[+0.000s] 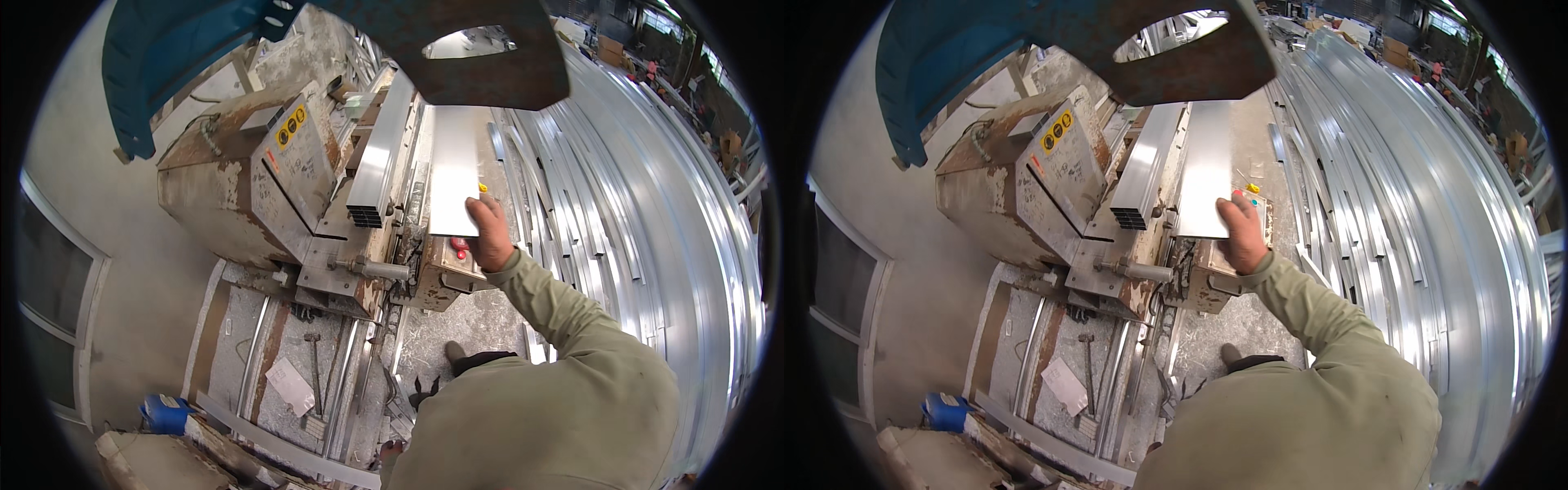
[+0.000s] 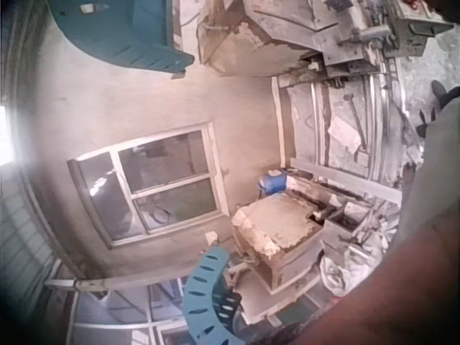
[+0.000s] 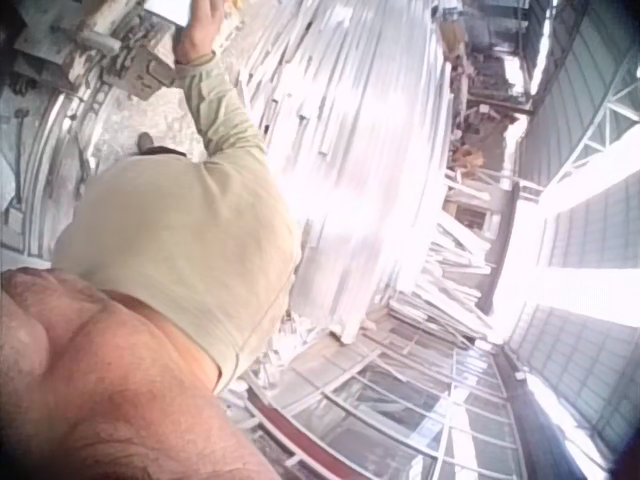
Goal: The person operates a chop saw to cut long aluminum profiles into shorter pieces. They measure and position each profile, activate the saw, and then remove the cut pieces, stacking them nearby. The process is repeated multiple times with consistent handling of the metal stock.
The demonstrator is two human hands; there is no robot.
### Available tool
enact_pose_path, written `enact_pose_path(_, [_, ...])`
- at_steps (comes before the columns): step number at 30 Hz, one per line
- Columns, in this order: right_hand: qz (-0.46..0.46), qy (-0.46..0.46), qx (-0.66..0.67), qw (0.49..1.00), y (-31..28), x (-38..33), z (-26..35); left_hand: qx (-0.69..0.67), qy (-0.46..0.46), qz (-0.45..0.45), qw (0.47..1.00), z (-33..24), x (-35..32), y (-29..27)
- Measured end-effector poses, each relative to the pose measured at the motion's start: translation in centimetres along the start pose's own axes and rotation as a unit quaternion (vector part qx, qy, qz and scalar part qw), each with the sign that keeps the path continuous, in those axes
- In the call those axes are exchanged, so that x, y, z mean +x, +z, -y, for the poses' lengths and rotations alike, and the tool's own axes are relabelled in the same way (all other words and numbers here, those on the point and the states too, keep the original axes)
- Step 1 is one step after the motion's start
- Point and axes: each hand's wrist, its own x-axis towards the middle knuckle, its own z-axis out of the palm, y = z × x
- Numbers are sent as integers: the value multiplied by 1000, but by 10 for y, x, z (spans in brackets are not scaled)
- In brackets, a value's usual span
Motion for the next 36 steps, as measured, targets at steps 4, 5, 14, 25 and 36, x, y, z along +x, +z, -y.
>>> enact_pose_path(4, [-74, 2, -6, 997, -74, 5, 29, 8, 18, -51, 999, -29, -3, -2])
enact_pose_path(5, [-87, 7, -1, 996, -91, 7, 35, 16, 24, -42, 999, -39, -4, 0])
enact_pose_path(14, [-221, 127, 32, 966, -303, 28, 80, -46, 52, -47, 996, -154, -29, 103])
enact_pose_path(25, [-185, 261, -24, 947, -501, 38, 157, -106, 302, 55, 946, -484, -69, 254])
enact_pose_path(36, [-87, 158, -35, 983, -556, 170, 178, -52, 423, 117, 897, -714, -47, 331])
